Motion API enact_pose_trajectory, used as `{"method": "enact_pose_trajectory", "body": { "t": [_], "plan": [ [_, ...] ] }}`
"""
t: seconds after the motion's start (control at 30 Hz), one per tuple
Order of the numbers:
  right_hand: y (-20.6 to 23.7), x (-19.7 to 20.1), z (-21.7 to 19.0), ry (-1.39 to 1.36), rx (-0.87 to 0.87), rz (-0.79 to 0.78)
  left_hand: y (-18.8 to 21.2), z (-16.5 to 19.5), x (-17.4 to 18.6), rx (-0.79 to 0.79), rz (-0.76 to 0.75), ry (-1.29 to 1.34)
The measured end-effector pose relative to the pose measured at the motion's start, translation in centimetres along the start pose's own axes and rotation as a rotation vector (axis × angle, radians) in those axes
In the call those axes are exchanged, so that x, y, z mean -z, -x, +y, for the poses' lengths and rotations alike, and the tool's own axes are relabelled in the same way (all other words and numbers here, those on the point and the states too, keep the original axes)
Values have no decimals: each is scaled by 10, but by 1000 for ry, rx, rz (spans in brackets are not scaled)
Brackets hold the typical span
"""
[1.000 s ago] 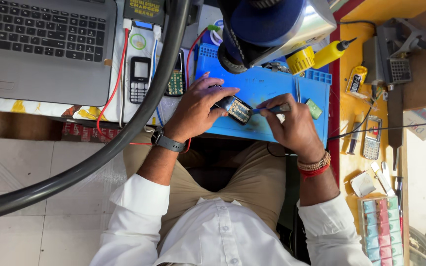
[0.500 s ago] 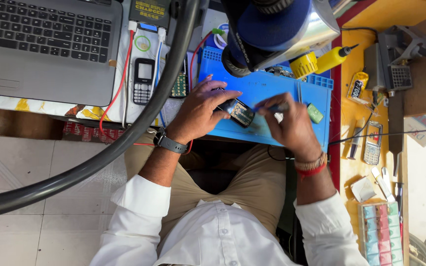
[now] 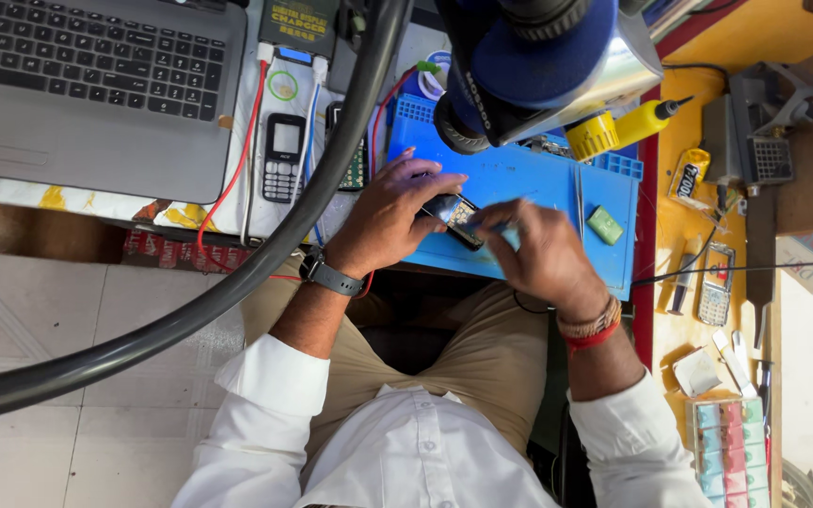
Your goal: The person sits at a repair bench and works on a disassembled mobile phone. They handle the phone's exposed board and small components, pick up a small circuit board, apply flux or solder with a hand-held tool, and reposition the board and phone on the blue mat while working.
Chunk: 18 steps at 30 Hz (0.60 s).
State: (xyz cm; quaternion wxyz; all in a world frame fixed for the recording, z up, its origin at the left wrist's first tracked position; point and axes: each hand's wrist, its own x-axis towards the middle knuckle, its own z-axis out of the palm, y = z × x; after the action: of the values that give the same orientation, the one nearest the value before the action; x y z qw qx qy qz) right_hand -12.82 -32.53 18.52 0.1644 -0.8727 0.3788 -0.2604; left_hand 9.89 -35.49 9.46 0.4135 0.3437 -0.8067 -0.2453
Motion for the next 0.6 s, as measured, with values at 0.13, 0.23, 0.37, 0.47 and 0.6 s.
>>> {"method": "enact_pose_trajectory", "body": {
  "t": [0.13, 0.23, 0.37, 0.47, 0.6],
  "plan": [
    [-3, 1, 2, 62, -113, 3, 1, -1, 0, 34, -7, 24],
    [-4, 0, 3, 44, 62, -20, 2, -1, 0, -16, 19, 34],
    [-8, 4, 3, 0, 2, -31, 2, 3, 2, 9, -7, 37],
    [-12, 8, 0, -20, 37, -24, -1, 5, 5, -25, 18, 26],
    [-11, 16, -1, 6, -29, 2, -2, 11, 6, -3, -4, 26]
  ]
}}
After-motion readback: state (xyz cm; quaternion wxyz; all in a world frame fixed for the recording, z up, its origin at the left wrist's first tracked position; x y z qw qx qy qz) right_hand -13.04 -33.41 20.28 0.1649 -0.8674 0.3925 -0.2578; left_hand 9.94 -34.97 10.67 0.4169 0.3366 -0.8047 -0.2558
